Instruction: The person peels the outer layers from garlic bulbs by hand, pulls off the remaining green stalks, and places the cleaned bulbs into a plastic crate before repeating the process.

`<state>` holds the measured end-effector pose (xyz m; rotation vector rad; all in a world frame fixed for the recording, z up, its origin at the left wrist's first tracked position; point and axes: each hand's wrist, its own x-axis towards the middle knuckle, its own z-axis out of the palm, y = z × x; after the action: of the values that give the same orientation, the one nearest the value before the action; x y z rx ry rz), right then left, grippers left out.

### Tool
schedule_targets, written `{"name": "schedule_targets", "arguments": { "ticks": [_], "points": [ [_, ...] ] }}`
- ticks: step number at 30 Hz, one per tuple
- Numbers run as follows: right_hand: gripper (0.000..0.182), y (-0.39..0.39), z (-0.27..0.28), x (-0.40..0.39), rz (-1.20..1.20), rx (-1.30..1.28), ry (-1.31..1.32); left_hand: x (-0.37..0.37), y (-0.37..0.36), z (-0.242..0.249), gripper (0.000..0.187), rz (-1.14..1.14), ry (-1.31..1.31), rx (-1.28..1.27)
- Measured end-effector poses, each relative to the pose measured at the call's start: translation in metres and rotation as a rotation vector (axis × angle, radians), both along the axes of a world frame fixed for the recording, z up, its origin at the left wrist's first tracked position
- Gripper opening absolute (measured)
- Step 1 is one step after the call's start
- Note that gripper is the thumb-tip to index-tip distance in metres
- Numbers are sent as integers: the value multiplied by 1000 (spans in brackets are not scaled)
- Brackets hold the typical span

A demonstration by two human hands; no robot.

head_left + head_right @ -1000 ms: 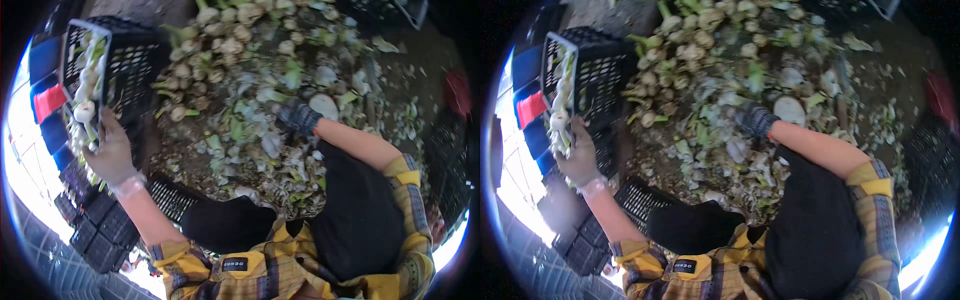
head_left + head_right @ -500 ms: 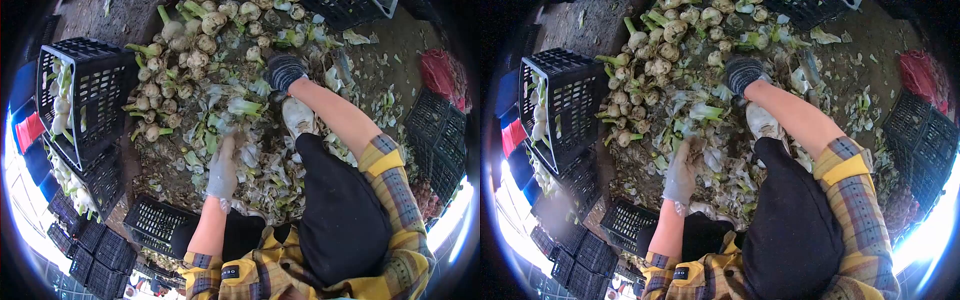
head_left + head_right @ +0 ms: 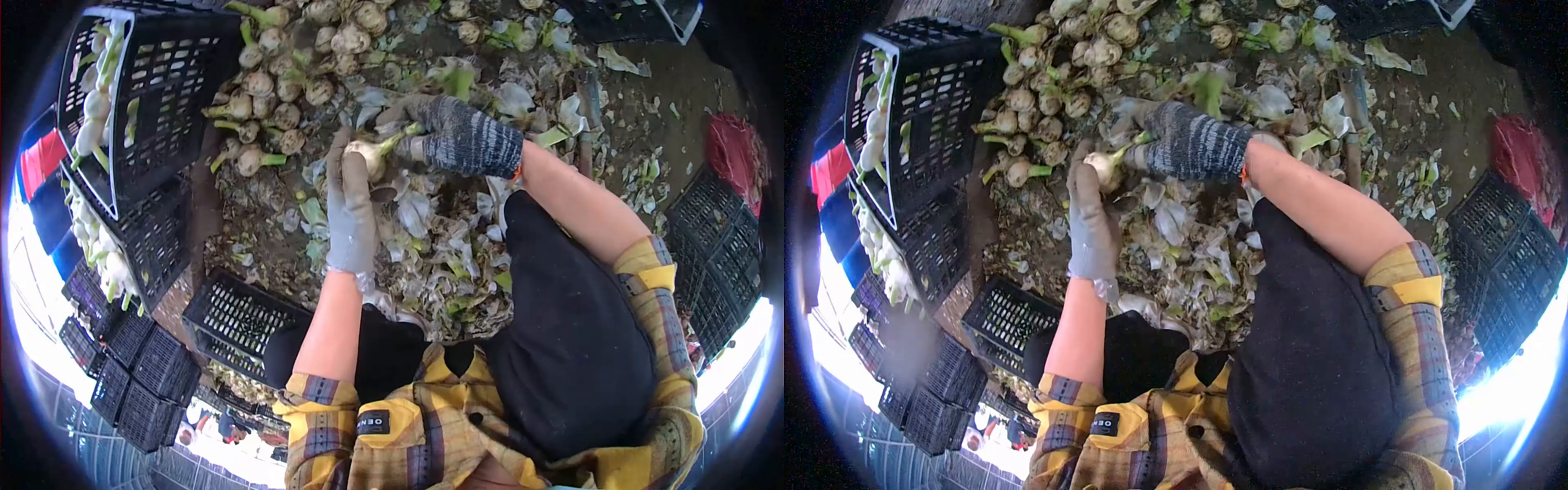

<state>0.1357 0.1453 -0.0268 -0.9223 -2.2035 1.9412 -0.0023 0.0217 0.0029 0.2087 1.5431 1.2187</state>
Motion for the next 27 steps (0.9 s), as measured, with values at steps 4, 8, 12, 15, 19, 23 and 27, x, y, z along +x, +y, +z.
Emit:
{"name": "schedule_targets", "arguments": {
  "ticks": [4,8,12,15,19,23,27],
  "points": [
    [35,-14,-15,2,-223,-789,287,-12,-12,-24,48,53,157,-47],
    [34,-28,-31,13,-373,-887,222,-21,-21,-38,41,221,195,-98],
    [49,-30,-16,-3,-91,-195,-120,-12,-6,-13,47,146,176,-99],
    [44,-29,2,-16,-108,-295,-36,-6,-6,-15,42,98,242,-76],
    [38,-36,-8,-26,-149,-281,-10,2,-10,-20,37,78,381,28],
    [37,-42,-15,-21,-229,-251,98,4,-15,-23,37,84,347,97],
    [32,-34,1,-20,-84,-198,-125,1,-17,-22,36,2,348,82]
  ]
}}
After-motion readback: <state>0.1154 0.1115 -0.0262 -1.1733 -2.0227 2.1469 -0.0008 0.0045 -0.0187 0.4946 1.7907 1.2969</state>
